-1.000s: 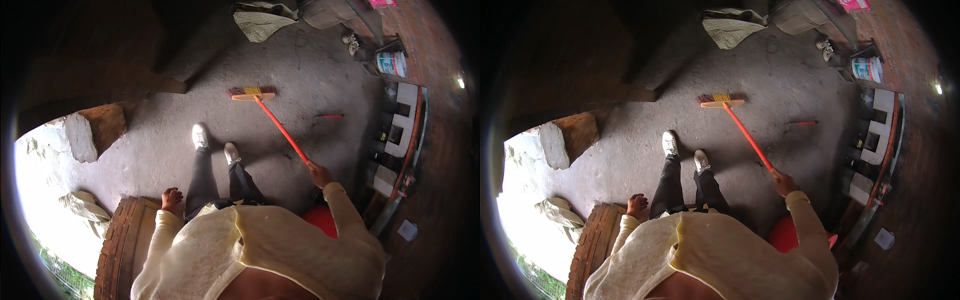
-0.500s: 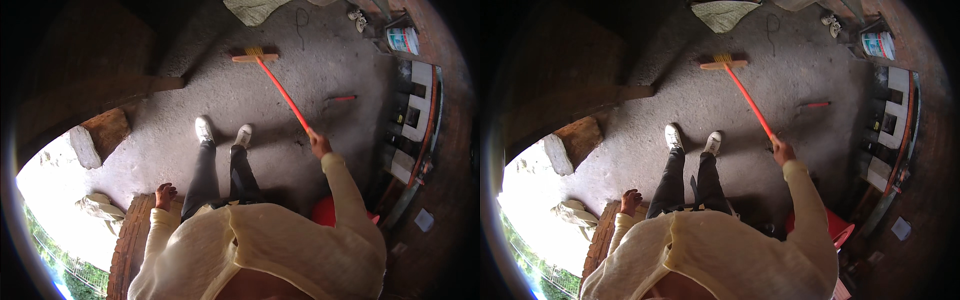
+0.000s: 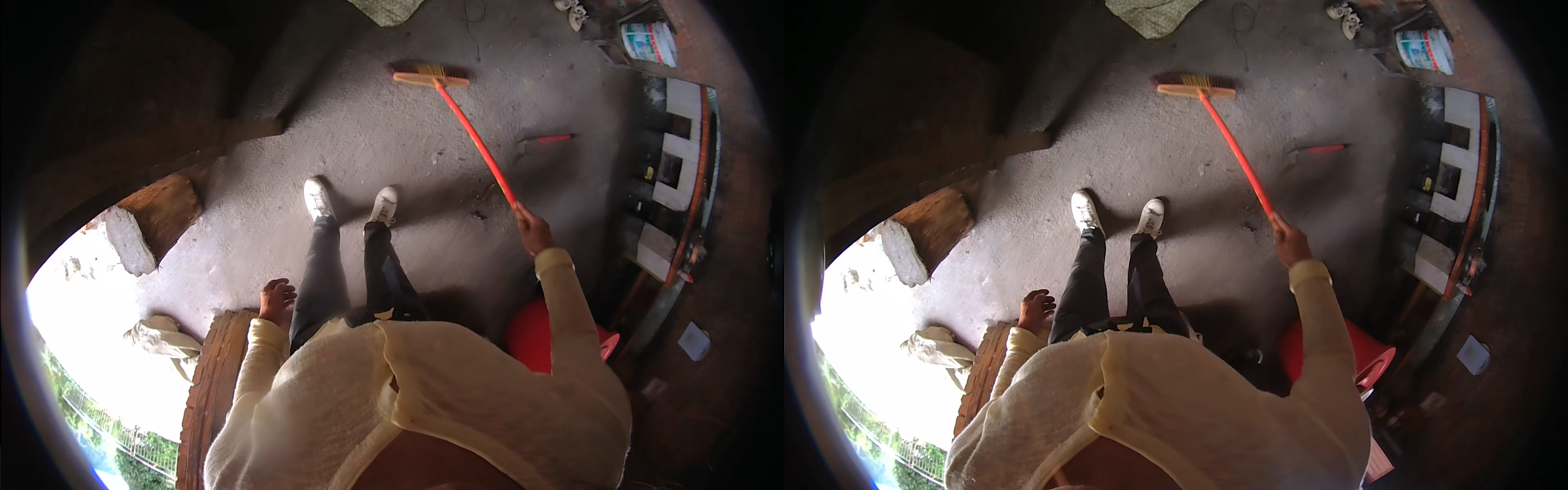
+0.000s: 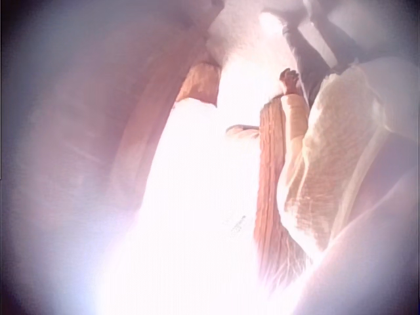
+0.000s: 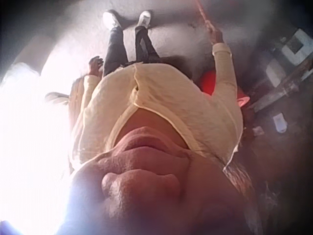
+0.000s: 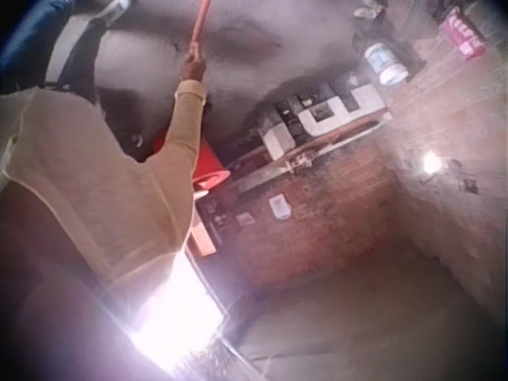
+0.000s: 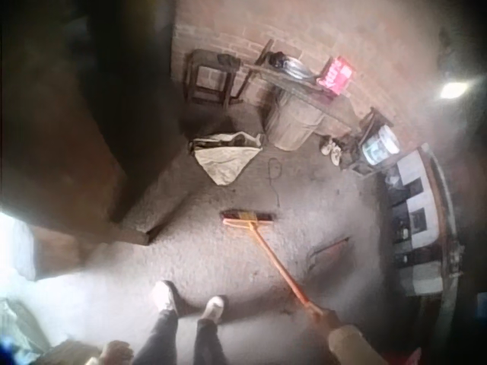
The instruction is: The person sweeps a concrete floor with a broom, moving debris toward a central area. They briefly pause to touch their face, then continue sweeping around various items including buckets and a red container. The person later picks up a bag and places it on the floor.
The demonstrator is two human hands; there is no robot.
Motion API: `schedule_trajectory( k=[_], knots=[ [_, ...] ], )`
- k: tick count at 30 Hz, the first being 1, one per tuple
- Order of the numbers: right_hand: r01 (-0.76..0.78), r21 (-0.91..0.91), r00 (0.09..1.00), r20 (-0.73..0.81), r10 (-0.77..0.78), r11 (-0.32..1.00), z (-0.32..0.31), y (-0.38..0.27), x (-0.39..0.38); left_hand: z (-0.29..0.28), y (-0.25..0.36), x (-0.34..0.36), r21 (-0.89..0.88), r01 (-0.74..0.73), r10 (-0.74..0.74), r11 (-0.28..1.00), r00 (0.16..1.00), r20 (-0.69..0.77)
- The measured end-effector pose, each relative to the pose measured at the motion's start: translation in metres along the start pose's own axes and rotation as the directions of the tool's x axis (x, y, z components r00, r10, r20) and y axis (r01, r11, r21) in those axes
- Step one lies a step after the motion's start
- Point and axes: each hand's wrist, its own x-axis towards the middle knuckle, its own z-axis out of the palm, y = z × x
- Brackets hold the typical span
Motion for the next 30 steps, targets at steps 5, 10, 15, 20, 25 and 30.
schedule_trajectory(
  k=[5, 10, 15, 20, 25, 30],
  knots=[
    [-0.088, 0.099, 0.995, 0.047, 0.084, 0.991, 0.079, 0.046, -0.068, -0.01, -0.001, -0.016, 0.016, 0.023, -0.022, 1.0, 0.997, -0.069],
    [-0.07, 0.115, 0.979, 0.201, 0.045, 0.991, -0.002, 0.033, -0.155, 0.002, -0.019, 0.0, 0.0, 0.091, -0.091, 0.996, 0.995, -0.047],
    [-0.025, 0.146, 0.975, 0.224, -0.008, 0.989, -0.034, 0.013, -0.155, 0.034, -0.006, 0.013, 0.014, 0.002, -0.002, 1.0, 1.0, 0.018],
    [0.196, 0.062, 0.97, 0.137, -0.203, 0.979, 0.02, -0.056, -0.028, 0.036, 0.007, -0.008, 0.003, -0.029, 0.029, 1.0, 1.0, 0.01],
    [0.202, -0.035, 0.964, 0.183, -0.192, 0.979, 0.062, -0.14, 0.094, 0.011, -0.006, -0.015, -0.02, -0.025, 0.024, 0.999, 0.998, -0.063],
    [0.052, -0.077, 0.964, 0.264, -0.03, 0.996, 0.072, -0.074, 0.04, -0.006, -0.024, -0.03, -0.049, -0.009, 0.002, 0.999, 0.99, -0.143]
  ],
)
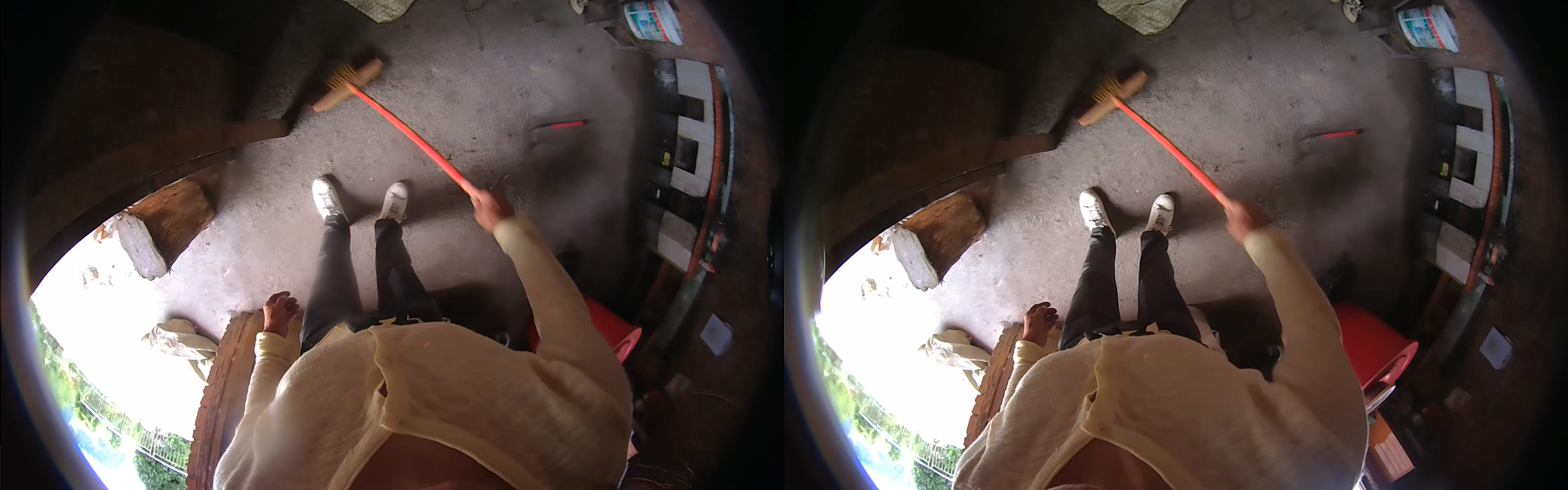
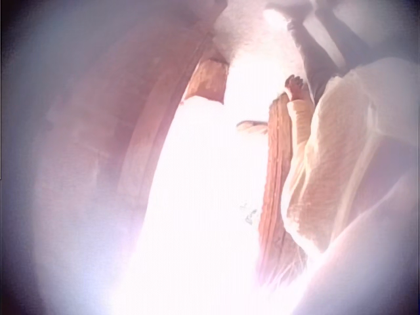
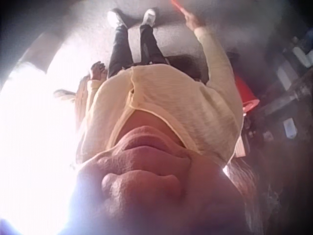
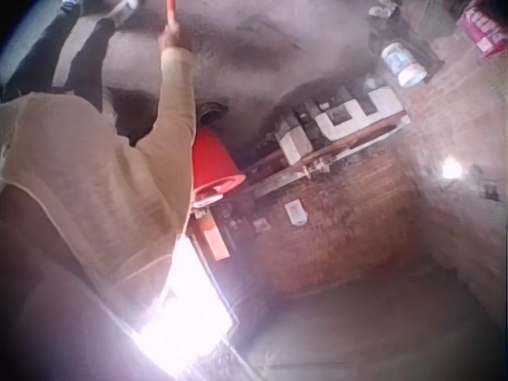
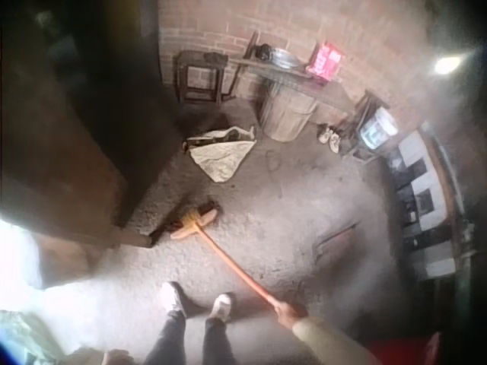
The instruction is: The person sweeps a concrete floor with a broom, moving debris toward a central area. They briefly pause to touch their face, then continue sweeping around various items including buckets and a red container. The person later picks up a bag and places it on the floor.
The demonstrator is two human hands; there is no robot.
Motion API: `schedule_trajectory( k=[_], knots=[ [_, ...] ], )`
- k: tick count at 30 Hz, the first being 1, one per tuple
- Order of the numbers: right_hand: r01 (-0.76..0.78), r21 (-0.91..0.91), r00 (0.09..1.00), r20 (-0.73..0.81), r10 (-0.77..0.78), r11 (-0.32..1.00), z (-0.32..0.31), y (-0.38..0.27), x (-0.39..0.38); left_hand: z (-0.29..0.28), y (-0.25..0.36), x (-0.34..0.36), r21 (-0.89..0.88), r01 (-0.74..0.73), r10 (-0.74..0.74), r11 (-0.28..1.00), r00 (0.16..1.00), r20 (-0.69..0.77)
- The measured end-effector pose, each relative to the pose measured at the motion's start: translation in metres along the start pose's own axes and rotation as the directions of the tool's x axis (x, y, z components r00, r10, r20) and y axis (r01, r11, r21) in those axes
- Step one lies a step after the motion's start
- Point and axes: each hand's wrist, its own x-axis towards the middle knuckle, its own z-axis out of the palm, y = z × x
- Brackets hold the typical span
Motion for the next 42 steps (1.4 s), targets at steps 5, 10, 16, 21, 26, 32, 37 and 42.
schedule_trajectory(
  k=[5, 10, 16, 21, 26, 32, 37, 42],
  knots=[
    [-0.14, -0.051, 0.989, 0.048, 0.142, 0.989, -0.001, 0.111, -0.162, 0.019, -0.007, 0.018, -0.008, 0.029, -0.028, 1.0, 0.996, 0.087],
    [-0.079, 0.088, 0.995, -0.046, 0.084, 0.993, -0.029, 0.14, -0.222, 0.047, 0.009, 0.036, 0.02, -0.018, 0.015, 1.0, 0.989, 0.145],
    [0.062, 0.202, 0.961, -0.276, -0.004, 0.977, -0.036, 0.1, -0.1, 0.044, 0.024, 0.034, 0.125, 0.007, -0.024, 0.992, 0.991, 0.131],
    [-0.035, 0.156, 0.975, -0.213, 0.068, 0.987, -0.022, 0.104, -0.033, 0.04, 0.039, 0.018, 0.16, -0.019, 0.008, 0.987, 0.997, 0.072],
    [-0.14, 0.135, 0.977, -0.139, 0.159, 0.981, 0.006, 0.157, -0.145, 0.043, 0.021, 0.021, 0.138, 0.018, -0.031, 0.99, 0.995, 0.09],
    [-0.1, 0.093, 0.994, -0.032, 0.103, 0.991, -0.065, 0.113, -0.195, 0.063, 0.017, 0.037, 0.077, -0.014, -0.001, 0.997, 0.981, 0.194],
    [0.103, 0.055, 0.978, -0.187, -0.091, 0.993, -0.051, 0.04, -0.075, 0.049, 0.039, 0.021, 0.091, -0.018, 0.005, 0.996, 0.99, 0.141],
    [0.307, 0.085, 0.922, -0.274, -0.274, 0.948, -0.037, -0.031, 0.041, 0.013, 0.043, 0.011, 0.094, -0.047, 0.043, 0.994, 0.998, 0.049]
  ],
)
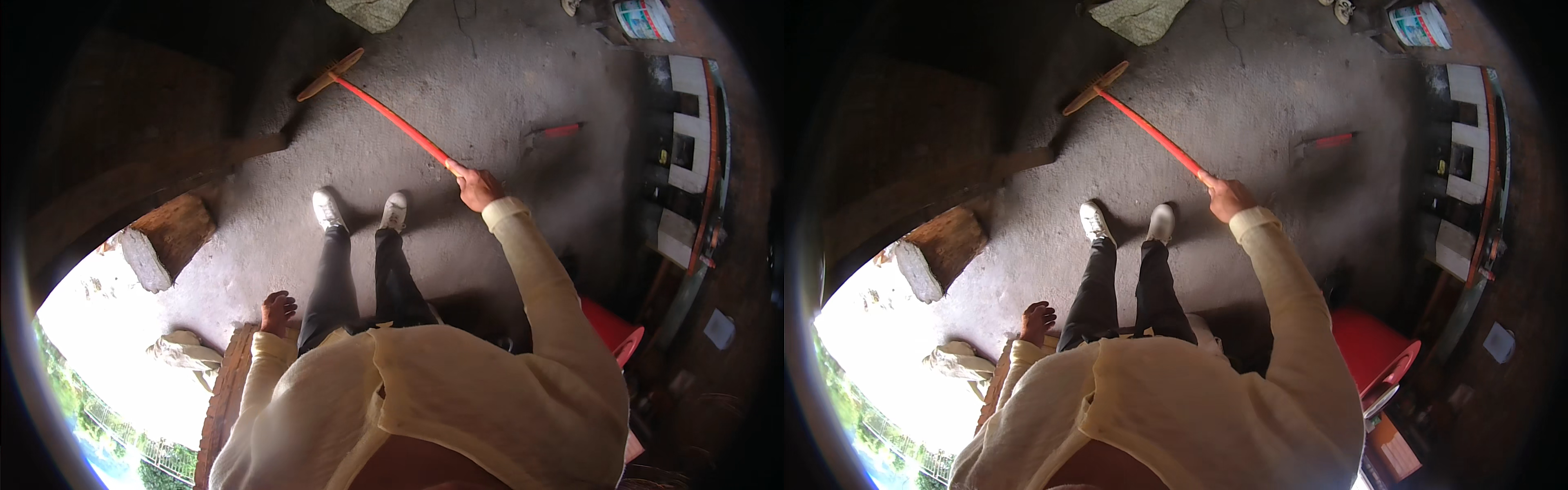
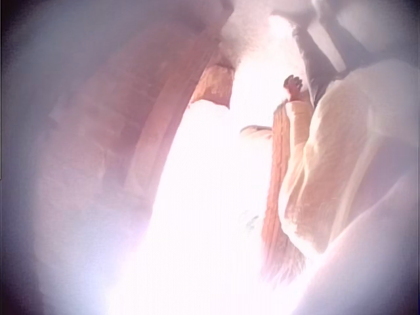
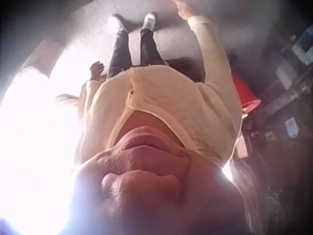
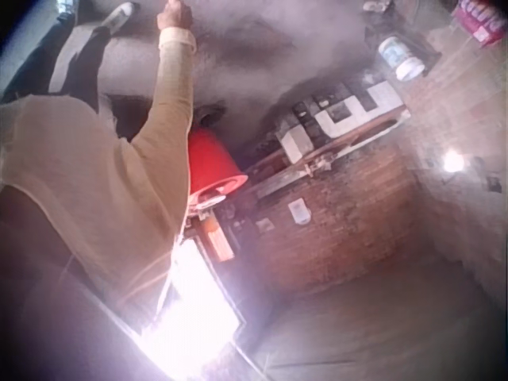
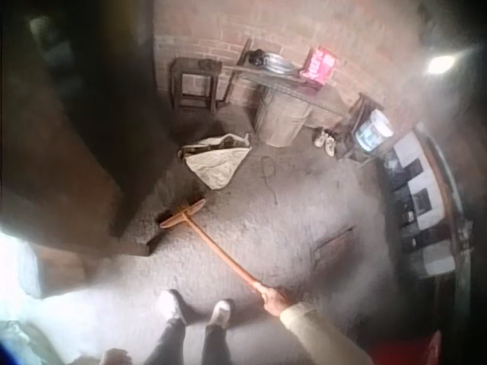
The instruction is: The person sweeps a concrete floor with a broom, moving debris toward a central area. They briefly pause to touch their face, then continue sweeping around various items including buckets and a red container. The person later picks up a bag and places it on the floor.
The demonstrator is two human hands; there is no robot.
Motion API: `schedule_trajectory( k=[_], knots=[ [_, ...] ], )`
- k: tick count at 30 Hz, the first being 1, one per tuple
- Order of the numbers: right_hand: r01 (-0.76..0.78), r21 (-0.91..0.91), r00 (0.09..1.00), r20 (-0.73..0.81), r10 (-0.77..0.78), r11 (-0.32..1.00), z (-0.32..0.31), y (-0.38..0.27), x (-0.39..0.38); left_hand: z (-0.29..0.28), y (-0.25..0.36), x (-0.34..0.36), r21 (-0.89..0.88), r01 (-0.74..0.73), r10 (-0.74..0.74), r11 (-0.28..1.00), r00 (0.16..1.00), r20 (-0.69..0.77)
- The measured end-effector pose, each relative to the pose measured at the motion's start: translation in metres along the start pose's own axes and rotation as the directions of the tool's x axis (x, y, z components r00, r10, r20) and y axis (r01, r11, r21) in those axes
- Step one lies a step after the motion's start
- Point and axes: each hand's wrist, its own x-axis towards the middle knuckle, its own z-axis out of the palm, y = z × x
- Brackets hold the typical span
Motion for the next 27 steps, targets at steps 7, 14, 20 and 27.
schedule_trajectory(
  k=[7, 14, 20, 27],
  knots=[
    [-0.339, -0.093, 0.917, 0.191, 0.351, 0.936, 0.002, 0.062, -0.18, -0.024, -0.015, 0.017, -0.004, 0.064, -0.063, 0.998, 0.997, 0.046],
    [-0.433, -0.192, 0.876, 0.14, 0.462, 0.881, -0.063, 0.003, -0.305, 0.012, 0.012, 0.026, 0.031, 0.0, -0.006, 1.0, 0.979, 0.205],
    [-0.38, -0.375, 0.82, 0.286, 0.495, 0.846, -0.038, 0.01, -0.302, 0.002, -0.022, 0.006, 0.008, -0.016, 0.015, 1.0, 0.99, 0.137],
    [-0.032, -0.117, 0.976, 0.21, 0.057, 0.993, 0.026, 0.023, -0.19, -0.017, -0.131, -0.042, -0.134, -0.053, 0.053, 0.99, 0.999, 0.0]
  ],
)
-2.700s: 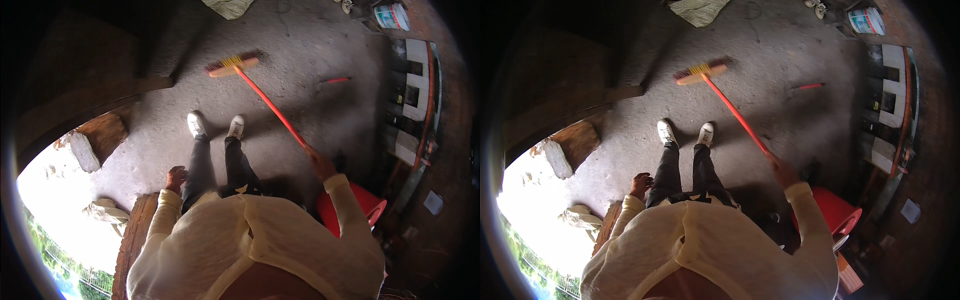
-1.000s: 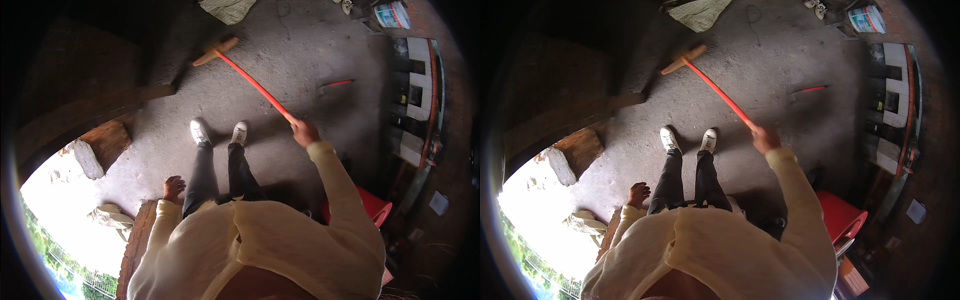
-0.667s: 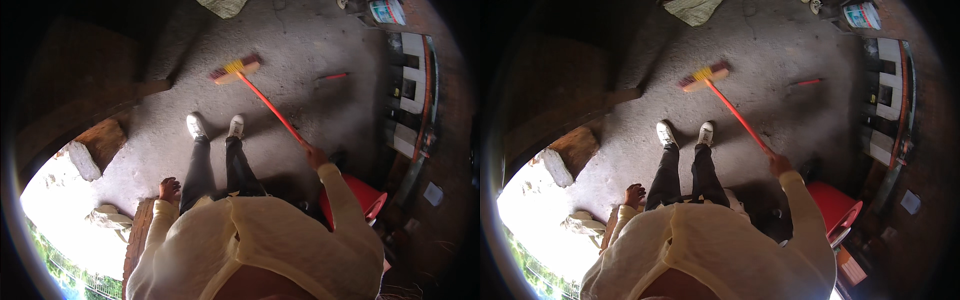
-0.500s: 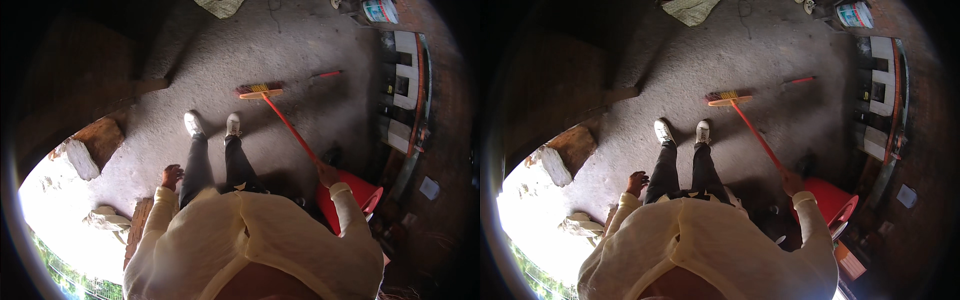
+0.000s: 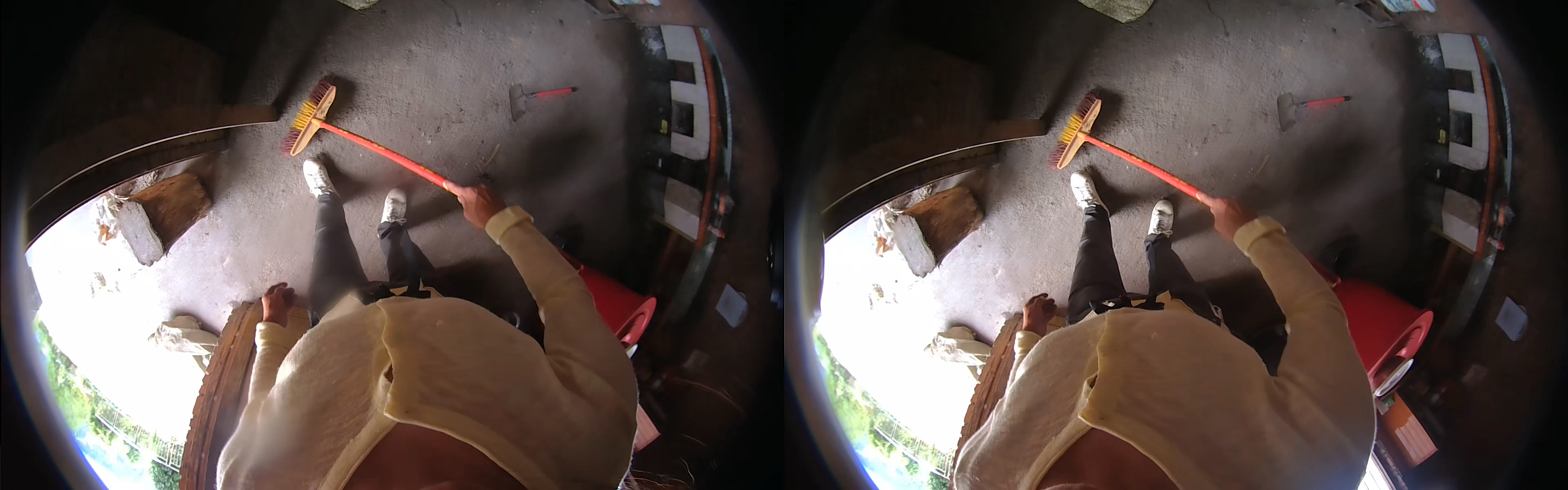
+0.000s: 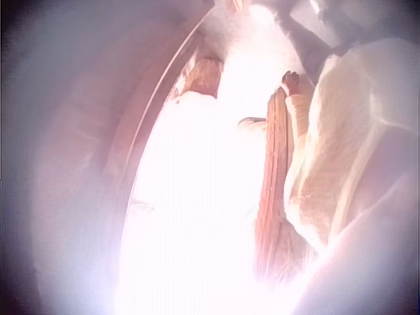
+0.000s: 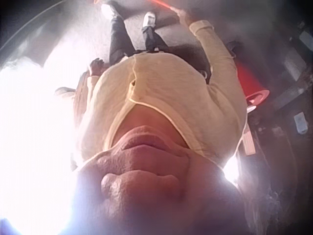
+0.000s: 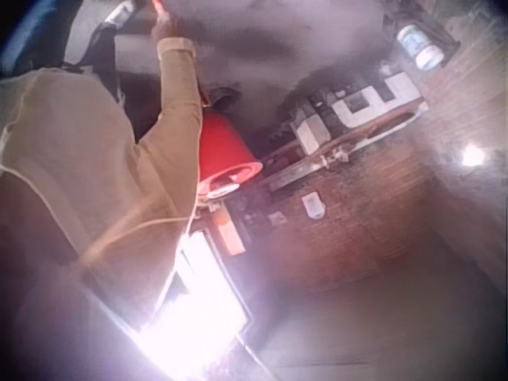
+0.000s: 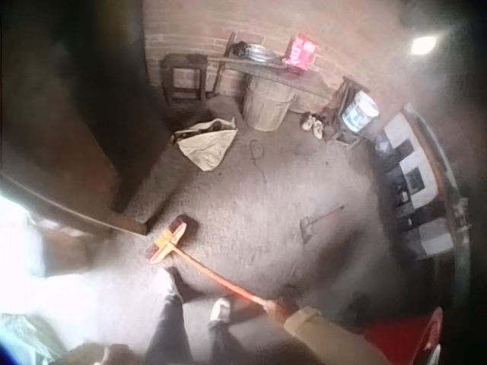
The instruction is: The person sweeps a concrete floor with a broom, moving debris toward a central area. They briefly pause to touch their face, then continue sweeping around various items including buckets and a red container. The person later picks up a bag and places it on the floor.
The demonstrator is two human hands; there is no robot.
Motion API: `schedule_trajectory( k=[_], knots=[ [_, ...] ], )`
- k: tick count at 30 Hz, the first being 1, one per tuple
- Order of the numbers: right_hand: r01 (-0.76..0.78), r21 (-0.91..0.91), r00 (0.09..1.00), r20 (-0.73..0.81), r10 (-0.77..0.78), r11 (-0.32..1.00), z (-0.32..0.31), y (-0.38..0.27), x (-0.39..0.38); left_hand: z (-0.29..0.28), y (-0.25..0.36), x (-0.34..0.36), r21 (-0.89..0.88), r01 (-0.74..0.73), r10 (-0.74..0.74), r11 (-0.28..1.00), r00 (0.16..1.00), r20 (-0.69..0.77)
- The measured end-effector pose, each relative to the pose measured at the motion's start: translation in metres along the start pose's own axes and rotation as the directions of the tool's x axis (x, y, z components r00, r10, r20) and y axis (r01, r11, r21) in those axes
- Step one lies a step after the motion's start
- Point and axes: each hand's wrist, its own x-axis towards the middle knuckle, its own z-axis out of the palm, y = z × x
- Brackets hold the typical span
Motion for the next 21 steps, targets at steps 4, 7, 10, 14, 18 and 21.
schedule_trajectory(
  k=[4, 7, 10, 14, 18, 21],
  knots=[
    [-0.037, 0.084, 0.998, -0.044, 0.041, 0.996, 0.026, 0.086, -0.041, 0.009, -0.033, -0.041, 0.123, 0.063, -0.049, 0.99, 0.992, -0.115],
    [-0.205, -0.026, 0.979, 0.012, 0.205, 0.978, 0.014, 0.141, -0.118, 0.01, -0.06, -0.042, 0.087, 0.043, -0.039, 0.995, 0.998, -0.043],
    [-0.333, -0.08, 0.942, 0.012, 0.335, 0.939, -0.017, 0.154, -0.184, 0.033, -0.058, -0.041, 0.072, -0.011, 0.009, 0.997, 1.0, 0.024],
    [-0.247, -0.046, 0.967, -0.072, 0.244, 0.968, -0.046, 0.14, -0.23, 0.071, -0.046, -0.048, 0.024, 0.0, 0.0, 1.0, 1.0, 0.016],
    [-0.276, -0.045, 0.96, 0.037, 0.278, 0.96, -0.05, 0.095, -0.202, 0.055, -0.076, -0.034, 0.014, 0.03, -0.031, 0.999, 0.999, 0.045],
    [-0.162, -0.003, 0.986, 0.03, 0.162, 0.987, -0.025, 0.071, -0.129, 0.034, -0.091, -0.031, 0.063, 0.029, -0.033, 0.998, 0.997, 0.064]
  ],
)
